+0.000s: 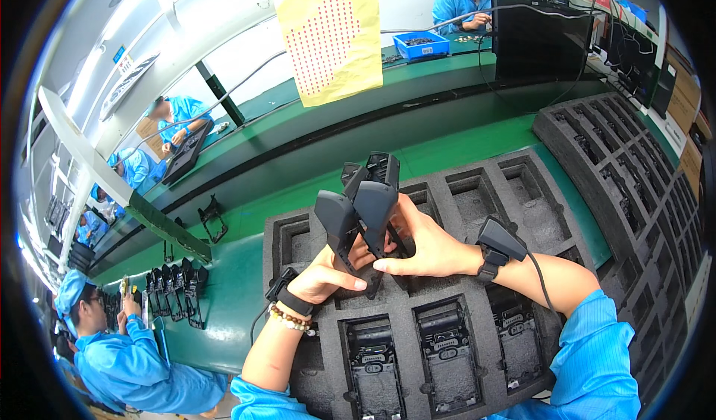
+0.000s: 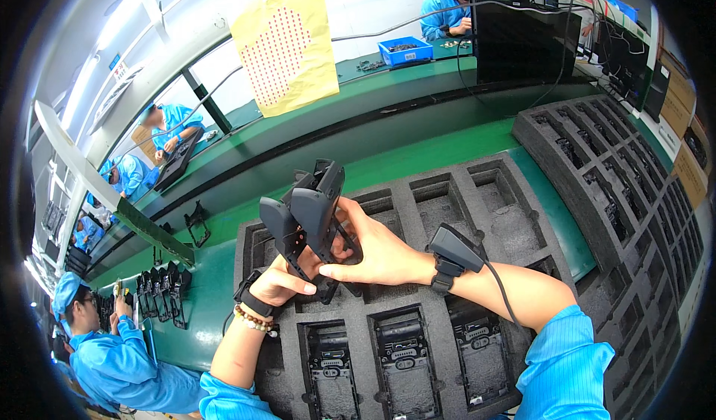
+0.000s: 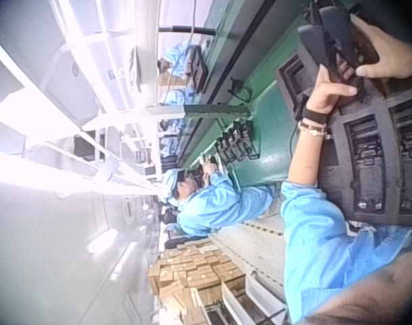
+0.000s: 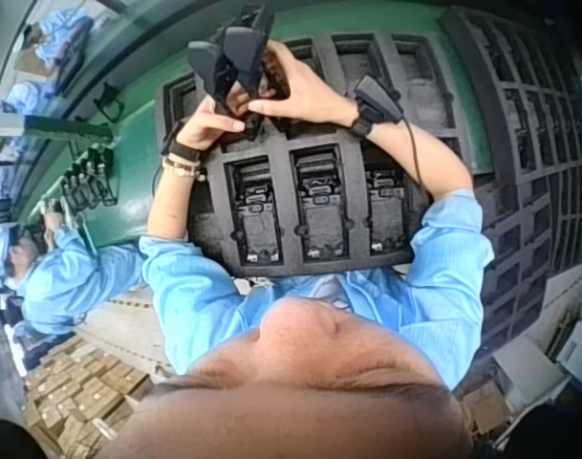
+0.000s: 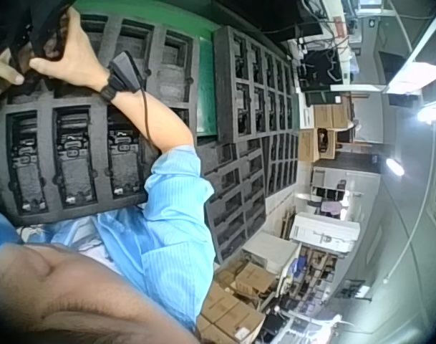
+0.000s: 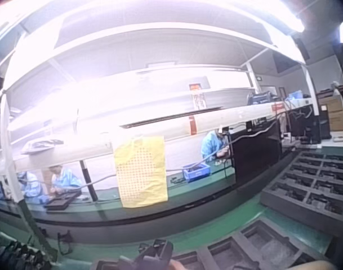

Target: The recorder is assembling handheld electronic devices, checking alignment of housings, and placing them back in foam trays on a factory production line.

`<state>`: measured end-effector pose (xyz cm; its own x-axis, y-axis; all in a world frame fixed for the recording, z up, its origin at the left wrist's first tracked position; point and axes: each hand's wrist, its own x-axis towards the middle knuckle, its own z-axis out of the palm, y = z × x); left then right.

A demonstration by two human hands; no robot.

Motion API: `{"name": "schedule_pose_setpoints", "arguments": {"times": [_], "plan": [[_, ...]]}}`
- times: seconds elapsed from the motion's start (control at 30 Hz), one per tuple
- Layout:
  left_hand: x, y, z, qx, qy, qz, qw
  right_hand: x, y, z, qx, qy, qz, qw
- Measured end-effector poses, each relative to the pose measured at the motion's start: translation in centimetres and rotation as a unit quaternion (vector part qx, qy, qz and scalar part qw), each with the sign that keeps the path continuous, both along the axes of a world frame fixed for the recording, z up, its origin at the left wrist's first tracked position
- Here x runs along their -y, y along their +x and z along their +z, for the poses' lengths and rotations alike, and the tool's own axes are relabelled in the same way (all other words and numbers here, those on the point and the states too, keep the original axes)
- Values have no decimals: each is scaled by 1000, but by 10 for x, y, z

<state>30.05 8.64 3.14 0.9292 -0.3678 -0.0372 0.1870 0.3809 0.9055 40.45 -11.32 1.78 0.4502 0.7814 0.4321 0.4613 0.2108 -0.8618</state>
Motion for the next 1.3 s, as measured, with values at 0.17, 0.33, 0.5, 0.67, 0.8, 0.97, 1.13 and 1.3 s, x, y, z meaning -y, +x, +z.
{"name": "schedule_pose_setpoints", "arguments": {"times": [0.17,0.33,0.5,0.67,0.8,0.97,1.13,1.3], "plan": [[0,-2,-3,11,1,12,1000,0,0,0,-10,0,-4,1000],[-4,1,-4,3,17,-1,1000,2,0,3,-21,-17,7,1000],[-2,-1,-2,-6,12,8,1000,1,1,0,-1,-12,6,1000],[-2,0,-3,-13,7,14,1000,1,1,3,-35,-18,10,999],[-4,-1,-4,-10,2,4,1000,1,1,0,-11,-15,5,1000],[0,-3,-3,-8,-4,39,999,0,2,3,-102,15,-2,995],[-1,-2,-1,-2,16,7,1000,1,3,-2,12,9,-5,1000],[1,-1,-3,-7,9,16,1000,4,2,1,-18,6,-3,1000]]}}
